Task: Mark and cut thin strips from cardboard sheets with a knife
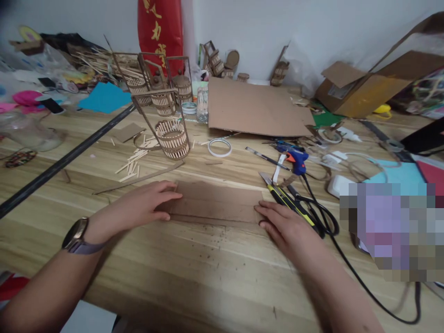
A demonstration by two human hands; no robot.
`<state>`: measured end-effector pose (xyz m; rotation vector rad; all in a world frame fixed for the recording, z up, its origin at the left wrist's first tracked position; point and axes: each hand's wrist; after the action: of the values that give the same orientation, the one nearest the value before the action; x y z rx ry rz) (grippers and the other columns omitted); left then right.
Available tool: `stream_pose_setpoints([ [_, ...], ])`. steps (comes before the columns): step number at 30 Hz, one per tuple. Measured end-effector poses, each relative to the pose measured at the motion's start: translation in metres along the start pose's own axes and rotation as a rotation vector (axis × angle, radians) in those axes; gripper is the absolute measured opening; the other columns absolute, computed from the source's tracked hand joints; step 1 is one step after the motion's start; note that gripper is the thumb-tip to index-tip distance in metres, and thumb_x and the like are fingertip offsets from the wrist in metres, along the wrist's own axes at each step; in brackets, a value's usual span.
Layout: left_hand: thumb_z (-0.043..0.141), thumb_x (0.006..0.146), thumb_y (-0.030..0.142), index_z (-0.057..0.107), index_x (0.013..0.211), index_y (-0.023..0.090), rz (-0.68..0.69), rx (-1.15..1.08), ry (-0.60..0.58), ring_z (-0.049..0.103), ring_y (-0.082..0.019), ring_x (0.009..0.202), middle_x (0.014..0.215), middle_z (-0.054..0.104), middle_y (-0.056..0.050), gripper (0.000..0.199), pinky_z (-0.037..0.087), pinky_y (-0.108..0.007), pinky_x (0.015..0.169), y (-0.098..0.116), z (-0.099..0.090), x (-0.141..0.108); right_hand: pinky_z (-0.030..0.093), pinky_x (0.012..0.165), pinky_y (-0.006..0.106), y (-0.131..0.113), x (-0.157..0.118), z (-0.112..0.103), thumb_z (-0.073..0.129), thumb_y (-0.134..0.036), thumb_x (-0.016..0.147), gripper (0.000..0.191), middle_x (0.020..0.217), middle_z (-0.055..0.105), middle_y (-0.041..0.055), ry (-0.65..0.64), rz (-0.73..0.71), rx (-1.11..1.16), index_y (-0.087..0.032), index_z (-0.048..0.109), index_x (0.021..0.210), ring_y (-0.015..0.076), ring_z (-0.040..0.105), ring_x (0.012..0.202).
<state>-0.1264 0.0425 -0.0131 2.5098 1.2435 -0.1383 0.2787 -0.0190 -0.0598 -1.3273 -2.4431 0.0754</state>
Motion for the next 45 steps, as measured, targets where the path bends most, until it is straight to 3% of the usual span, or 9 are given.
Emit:
stream_pose_setpoints([
  [9, 0.077, 0.090, 0.022, 0.066, 0.138, 0.026, 0.129, -0.080, 0.059, 0.053, -0.030, 0.134, 0.148, 0.056, -0.009, 0.050, 0.046, -0.043, 0.112, -0.002, 0.015, 0.008, 0.062, 0.097, 0.047, 0.009, -0.003, 0.002, 0.050, -0.035, 0.102, 0.036, 0.130, 0.074, 0.0132, -0.039, 0.067, 0.033, -0.023, 0.072, 0.128, 0.0271, 0.073, 0.115],
  [17, 0.066, 0.098, 0.027, 0.069, 0.134, 0.027, 0.206, -0.141, 0.104, 0.055, -0.027, 0.133, 0.148, 0.059, -0.008, 0.036, 0.044, -0.041, 0.113, -0.013, 0.016, 0.010, 0.056, 0.104, 0.056, 0.011, -0.003, 0.002, 0.050, -0.038, 0.101, 0.036, 0.128, 0.076, 0.0105, -0.060, 0.088, 0.002, -0.027, 0.073, 0.126, 0.0287, 0.073, 0.114],
  [26, 0.067, 0.099, 0.027, 0.071, 0.132, 0.026, 0.209, -0.109, 0.101, 0.056, -0.026, 0.130, 0.145, 0.062, -0.008, 0.034, 0.046, -0.039, 0.110, -0.010, 0.013, 0.011, 0.057, 0.101, 0.055, 0.023, -0.010, 0.013, 0.049, -0.044, 0.102, 0.038, 0.125, 0.077, 0.0094, -0.008, 0.052, -0.015, -0.027, 0.072, 0.126, 0.0298, 0.073, 0.112],
  [45, 0.067, 0.098, 0.026, 0.072, 0.132, 0.029, 0.217, -0.144, 0.128, 0.057, -0.026, 0.129, 0.144, 0.063, -0.006, 0.034, 0.046, -0.041, 0.110, -0.019, 0.022, 0.014, 0.054, 0.104, 0.054, 0.014, -0.007, 0.006, 0.048, -0.037, 0.101, 0.035, 0.123, 0.078, 0.0081, -0.026, 0.088, -0.012, -0.027, 0.072, 0.125, 0.0273, 0.075, 0.110],
])
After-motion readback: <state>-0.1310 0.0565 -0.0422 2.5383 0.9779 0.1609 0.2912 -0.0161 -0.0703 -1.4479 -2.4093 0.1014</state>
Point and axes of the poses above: each hand's wrist, its own x-axis towards the middle knuckle, its own z-axis out of the palm, y = z × x
